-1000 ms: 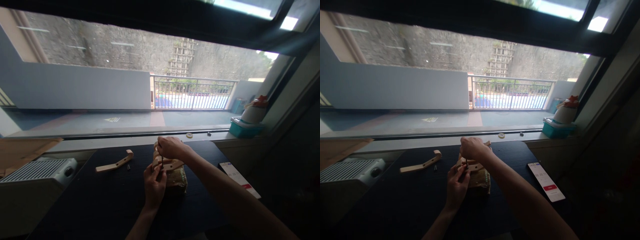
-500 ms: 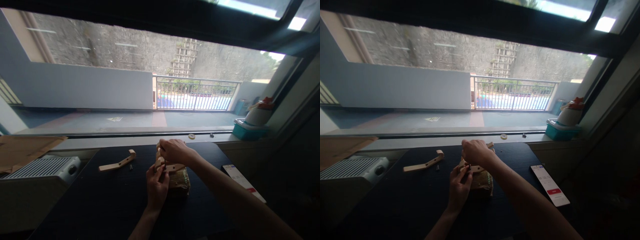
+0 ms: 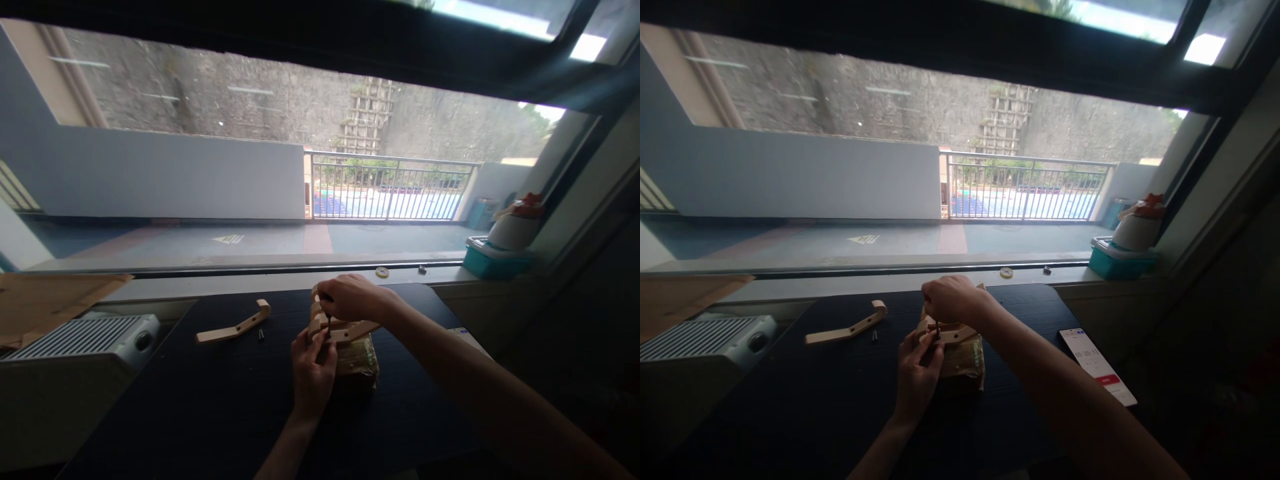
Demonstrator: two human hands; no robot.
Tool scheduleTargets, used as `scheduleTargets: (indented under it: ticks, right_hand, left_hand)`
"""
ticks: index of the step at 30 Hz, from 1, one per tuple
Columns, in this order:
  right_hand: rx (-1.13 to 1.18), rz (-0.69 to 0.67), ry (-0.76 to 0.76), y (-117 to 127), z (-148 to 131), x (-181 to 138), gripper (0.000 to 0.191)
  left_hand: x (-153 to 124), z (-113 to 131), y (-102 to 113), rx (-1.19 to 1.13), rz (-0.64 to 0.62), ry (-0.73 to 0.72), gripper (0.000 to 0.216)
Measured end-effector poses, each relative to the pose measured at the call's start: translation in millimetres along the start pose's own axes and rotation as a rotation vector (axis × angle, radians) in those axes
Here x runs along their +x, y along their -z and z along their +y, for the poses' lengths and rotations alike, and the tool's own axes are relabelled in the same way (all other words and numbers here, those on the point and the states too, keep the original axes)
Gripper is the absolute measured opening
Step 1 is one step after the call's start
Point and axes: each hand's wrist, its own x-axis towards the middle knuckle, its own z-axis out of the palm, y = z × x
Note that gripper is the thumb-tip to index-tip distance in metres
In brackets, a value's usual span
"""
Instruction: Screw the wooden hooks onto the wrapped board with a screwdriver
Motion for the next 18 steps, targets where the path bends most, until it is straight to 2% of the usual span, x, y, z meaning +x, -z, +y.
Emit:
scheduleTargets:
  ticks: [8,12,15,18]
  right_hand:
    - [-0.006,0.078,-0.154,-15,8,-3,0.030]
    - [0.002,0.098,-0.118,-15,2,-16,0.027]
    - [-0.002,0.118,-0.101,-18,-6,-23,0.026]
    - [0.008,0.122,-0.092,-20,-11,-23,0.027]
  left_hand:
    - [1,1,1,0.036,-0.001,-0.023,0.028]
    - [-8,4,11,0.067,-0.015,-0.022,0.031]
    - [-18,2,23,0.032,-0.079,-0.022,0.033]
    - [-21,-3,33,-0.048,-0.114,0.014,0.026]
